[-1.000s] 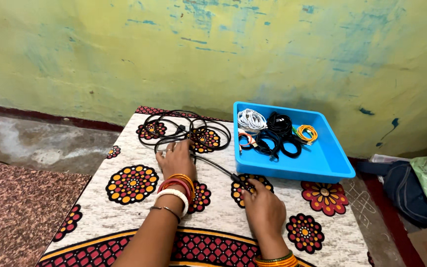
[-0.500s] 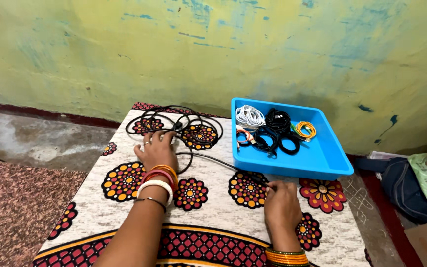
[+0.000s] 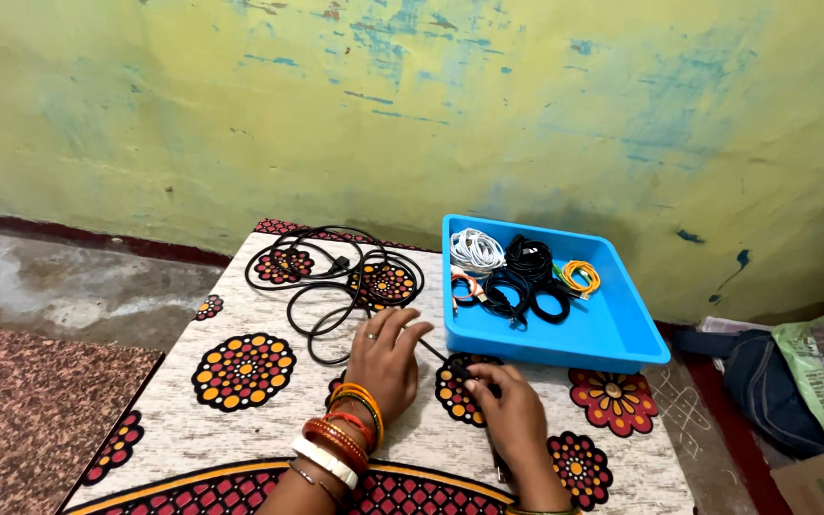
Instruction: The person sorts various black, white, blue, and yellow cables from a blue tray onto a patterned mat and then coils the black cables individually by hand.
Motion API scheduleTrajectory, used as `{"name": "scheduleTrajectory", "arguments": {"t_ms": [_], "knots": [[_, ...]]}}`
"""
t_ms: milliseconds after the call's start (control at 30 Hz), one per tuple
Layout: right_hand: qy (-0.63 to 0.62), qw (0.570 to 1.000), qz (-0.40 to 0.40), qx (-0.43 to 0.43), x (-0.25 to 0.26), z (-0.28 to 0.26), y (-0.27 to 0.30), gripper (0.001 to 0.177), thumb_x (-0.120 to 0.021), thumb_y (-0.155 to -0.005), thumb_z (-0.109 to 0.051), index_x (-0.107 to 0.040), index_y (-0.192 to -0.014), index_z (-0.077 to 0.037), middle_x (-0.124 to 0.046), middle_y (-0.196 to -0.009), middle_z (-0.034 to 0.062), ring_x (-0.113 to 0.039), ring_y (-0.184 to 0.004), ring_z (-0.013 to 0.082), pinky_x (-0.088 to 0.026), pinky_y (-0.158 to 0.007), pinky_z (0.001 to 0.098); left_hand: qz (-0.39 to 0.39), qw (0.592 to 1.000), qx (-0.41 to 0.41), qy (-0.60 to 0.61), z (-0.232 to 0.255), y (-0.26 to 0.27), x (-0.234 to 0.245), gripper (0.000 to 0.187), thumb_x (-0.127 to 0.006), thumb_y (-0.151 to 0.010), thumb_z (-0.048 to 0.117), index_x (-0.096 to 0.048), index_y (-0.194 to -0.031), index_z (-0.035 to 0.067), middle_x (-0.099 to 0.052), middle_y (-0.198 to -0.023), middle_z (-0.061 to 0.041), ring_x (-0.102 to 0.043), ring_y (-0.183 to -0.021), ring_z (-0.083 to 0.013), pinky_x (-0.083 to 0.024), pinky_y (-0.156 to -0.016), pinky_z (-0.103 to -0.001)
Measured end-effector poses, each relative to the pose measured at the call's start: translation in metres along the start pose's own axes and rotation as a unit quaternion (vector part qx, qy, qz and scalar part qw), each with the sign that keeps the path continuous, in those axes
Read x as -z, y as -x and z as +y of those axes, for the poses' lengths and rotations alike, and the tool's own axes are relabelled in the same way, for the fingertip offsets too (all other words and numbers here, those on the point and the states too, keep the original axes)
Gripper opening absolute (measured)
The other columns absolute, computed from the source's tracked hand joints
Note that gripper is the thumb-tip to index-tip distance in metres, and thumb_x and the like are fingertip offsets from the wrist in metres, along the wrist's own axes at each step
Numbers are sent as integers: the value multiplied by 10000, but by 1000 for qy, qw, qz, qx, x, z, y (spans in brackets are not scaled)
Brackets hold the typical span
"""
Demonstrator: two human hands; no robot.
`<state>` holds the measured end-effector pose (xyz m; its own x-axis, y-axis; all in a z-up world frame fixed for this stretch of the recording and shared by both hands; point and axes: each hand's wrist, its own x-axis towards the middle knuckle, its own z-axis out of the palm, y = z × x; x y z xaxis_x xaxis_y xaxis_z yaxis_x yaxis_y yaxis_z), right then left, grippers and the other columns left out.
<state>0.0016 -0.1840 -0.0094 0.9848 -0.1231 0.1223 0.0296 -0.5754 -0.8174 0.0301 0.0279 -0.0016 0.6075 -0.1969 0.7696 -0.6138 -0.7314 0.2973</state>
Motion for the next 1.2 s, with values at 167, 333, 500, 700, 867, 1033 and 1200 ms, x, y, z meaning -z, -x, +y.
{"name": "scheduleTrajectory", "arguments": {"t_ms": [167,333,500,700,867,1033,1200], "knots": [[-372,927,-33,-45,-2,11,4,247,-689,-918,-88,-718,-1156,-27,-699,-979,8,-629,-855,75,-519,-747,243,8,999,39,-18,-11,-5,10,527,-631,-727,14,-590,-1245,100,-646,-1242,-100,-547,-1267,-320,-337,-1103,-509],[-410,910,45,-37,3,29,-11,272,-667,-957,-127,-699,-1217,-52,-662,-881,11,-608,-709,112,-477,-627,232,-43,989,137,-18,-18,1,6,231,-648,-882,172,-633,-1108,126,-698,-1003,-78,-632,-1051,-288,-351,-1069,-505],[-581,810,68,-43,9,49,-22,228,-664,-1005,-141,-597,-1199,-42,-648,-896,12,-674,-750,153,-585,-717,261,-146,967,208,0,-24,3,-3,126,-607,-948,214,-620,-1019,110,-709,-892,-128,-659,-909,-345,-414,-1022,-462],[-583,804,-13,-118,-7,26,-12,294,-626,-904,-65,-584,-1188,-129,-699,-919,48,-731,-796,189,-624,-758,357,-203,967,136,75,2,6,-23,262,-646,-943,264,-556,-1050,42,-716,-790,-145,-665,-824,-363,-427,-969,-470],[-596,789,-22,-144,-10,34,-15,184,-640,-924,-83,-600,-1101,-110,-703,-928,60,-751,-862,205,-633,-790,365,-199,972,75,101,11,15,-27,223,-603,-971,201,-565,-1134,54,-718,-788,-128,-677,-835,-344,-447,-932,-459],[-553,815,-18,-172,-14,27,-8,148,-708,-886,-154,-615,-983,-90,-750,-879,96,-747,-836,216,-612,-751,342,-159,979,24,125,21,14,-26,362,-616,-954,214,-572,-1288,81,-730,-856,-142,-680,-845,-345,-429,-885,-480],[-452,884,36,-116,-21,12,0,196,-768,-882,-187,-633,-937,-56,-706,-797,78,-681,-705,158,-560,-645,275,-192,966,64,159,28,9,-8,306,-565,-991,245,-589,-1254,91,-723,-854,-130,-675,-873,-351,-421,-905,-480]]}}
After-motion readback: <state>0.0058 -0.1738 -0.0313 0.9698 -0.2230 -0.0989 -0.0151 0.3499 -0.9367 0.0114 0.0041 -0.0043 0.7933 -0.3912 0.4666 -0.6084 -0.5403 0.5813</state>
